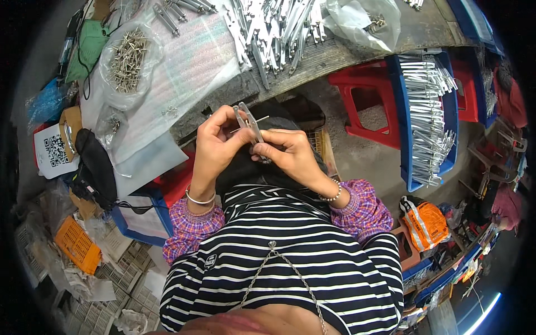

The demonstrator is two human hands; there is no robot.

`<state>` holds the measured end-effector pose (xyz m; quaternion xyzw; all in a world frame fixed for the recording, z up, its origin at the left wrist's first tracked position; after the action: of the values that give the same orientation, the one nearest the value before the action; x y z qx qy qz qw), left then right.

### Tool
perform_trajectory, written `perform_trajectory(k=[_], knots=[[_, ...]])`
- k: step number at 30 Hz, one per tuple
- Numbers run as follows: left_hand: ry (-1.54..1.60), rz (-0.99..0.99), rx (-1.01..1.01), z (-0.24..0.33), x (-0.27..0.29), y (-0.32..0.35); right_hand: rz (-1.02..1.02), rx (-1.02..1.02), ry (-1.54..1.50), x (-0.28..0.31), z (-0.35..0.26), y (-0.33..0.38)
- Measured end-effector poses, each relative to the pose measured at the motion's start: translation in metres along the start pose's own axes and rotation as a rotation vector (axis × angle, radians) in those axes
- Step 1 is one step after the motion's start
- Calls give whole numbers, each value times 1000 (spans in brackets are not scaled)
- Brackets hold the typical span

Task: The recorder is assembling small metal hardware components by inserting pins into metal tracks.

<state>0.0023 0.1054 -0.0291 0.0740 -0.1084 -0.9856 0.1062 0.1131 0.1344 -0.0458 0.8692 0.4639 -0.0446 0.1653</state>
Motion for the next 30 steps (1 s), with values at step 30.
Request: perform_trajectory(k=[30], knots=[[-31,30,62,-4,0,-3,-41,-102,-219,-1,23,2]])
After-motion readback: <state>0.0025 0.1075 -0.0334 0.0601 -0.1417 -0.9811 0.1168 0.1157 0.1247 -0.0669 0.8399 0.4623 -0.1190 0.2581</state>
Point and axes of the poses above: each hand's wrist, its own y-axis away from the middle knuckle, its own x-axis out of the back of the hand, z = x × y, the point moved 10 cm from there along -y, towards the middle knuckle, and after that the axes turned 5 degrees about -z, right-handed, at the moved point
